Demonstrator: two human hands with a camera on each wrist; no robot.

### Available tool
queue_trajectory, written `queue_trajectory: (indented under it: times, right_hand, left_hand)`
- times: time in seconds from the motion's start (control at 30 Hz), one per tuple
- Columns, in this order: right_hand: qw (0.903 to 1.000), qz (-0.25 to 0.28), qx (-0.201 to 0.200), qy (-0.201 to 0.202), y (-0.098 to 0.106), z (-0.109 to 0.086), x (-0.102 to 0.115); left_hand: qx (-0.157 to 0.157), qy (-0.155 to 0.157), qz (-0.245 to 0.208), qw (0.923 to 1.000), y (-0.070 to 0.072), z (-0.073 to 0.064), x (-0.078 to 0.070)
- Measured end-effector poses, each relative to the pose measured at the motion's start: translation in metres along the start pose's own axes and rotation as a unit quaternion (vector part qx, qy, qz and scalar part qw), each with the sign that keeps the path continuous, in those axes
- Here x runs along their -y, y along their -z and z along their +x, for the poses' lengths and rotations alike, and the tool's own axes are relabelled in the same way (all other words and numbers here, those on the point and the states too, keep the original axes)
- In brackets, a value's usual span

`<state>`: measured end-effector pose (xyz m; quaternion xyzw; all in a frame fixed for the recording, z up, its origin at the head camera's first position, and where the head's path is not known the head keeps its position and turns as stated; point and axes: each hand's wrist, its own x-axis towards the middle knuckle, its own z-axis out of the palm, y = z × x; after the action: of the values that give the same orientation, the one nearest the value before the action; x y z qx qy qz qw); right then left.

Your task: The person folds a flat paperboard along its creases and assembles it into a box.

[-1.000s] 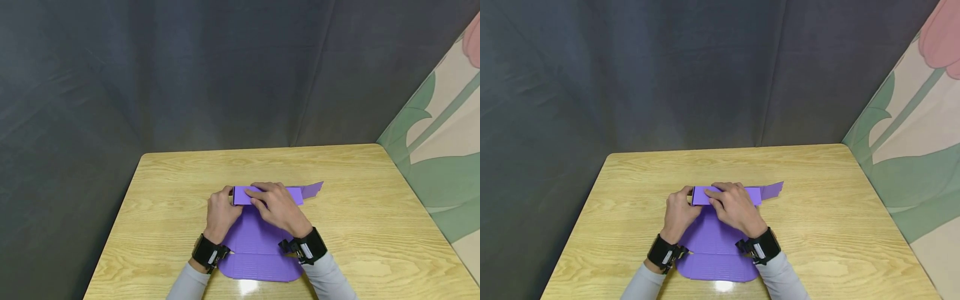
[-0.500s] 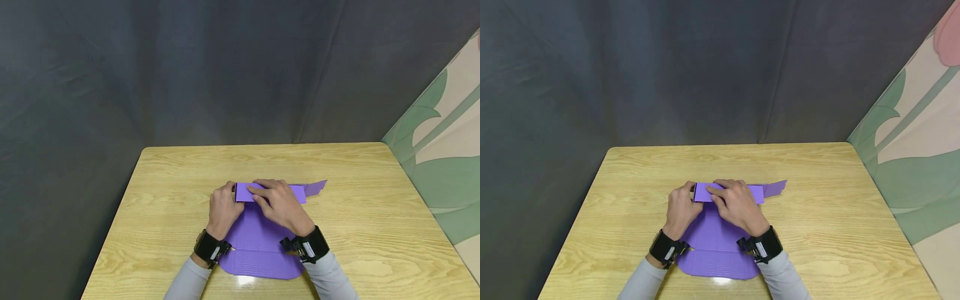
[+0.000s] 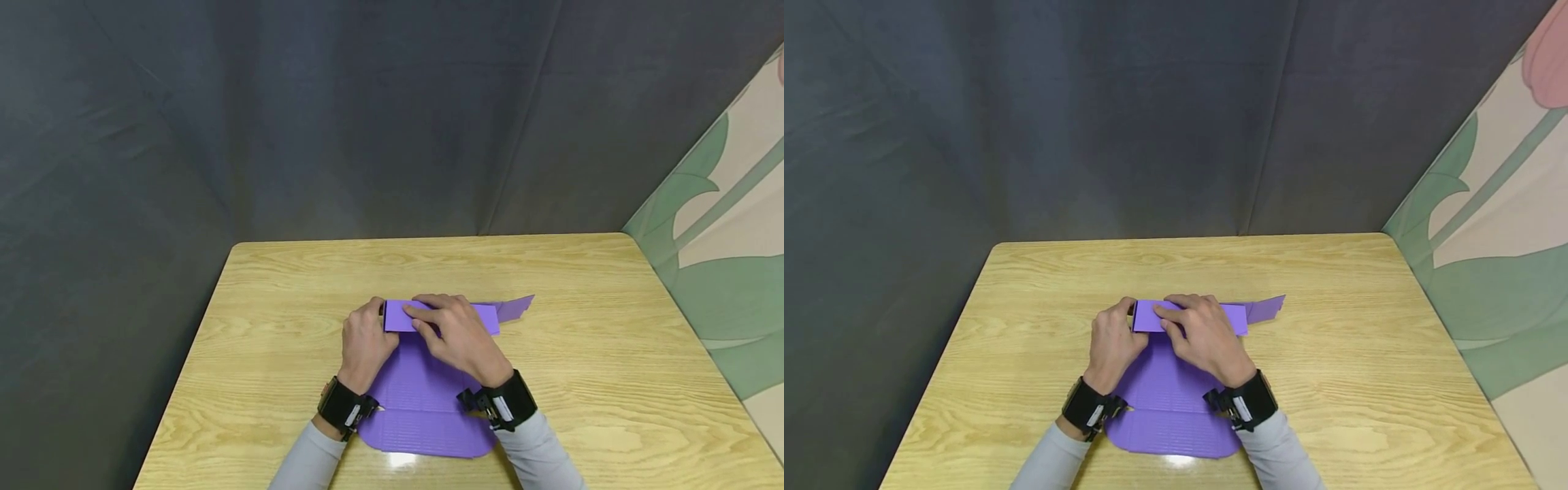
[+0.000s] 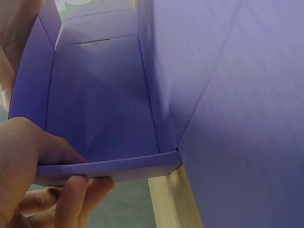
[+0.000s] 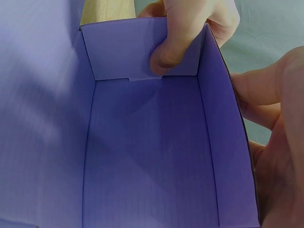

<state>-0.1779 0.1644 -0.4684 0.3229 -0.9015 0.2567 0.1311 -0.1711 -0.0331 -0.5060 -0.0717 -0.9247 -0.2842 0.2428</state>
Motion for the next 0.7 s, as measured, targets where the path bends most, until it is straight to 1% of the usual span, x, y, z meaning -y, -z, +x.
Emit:
queue_trajectory:
  times: [0.27, 0.5, 0.7]
  right_hand:
    - [0.9999, 0.003, -0.009, 0.008, -0.0018, 0.0006, 0.0001]
    - [0.9993, 0.002, -0.026, 0.028, -0.0041, 0.0002, -0.002]
    - [0.9993, -0.01, -0.022, 0.027, -0.0051, -0.0003, -0.0028]
  left_hand:
    - [-0.012, 0.003, 0.006, 0.9999, -0.001, -0.0018, -0.0002]
    - [-0.022, -0.001, 0.015, 0.9996, -0.0037, -0.0016, 0.0003]
    - [-0.029, -0.005, 0.015, 0.9995, -0.0061, -0.0015, 0.0008]
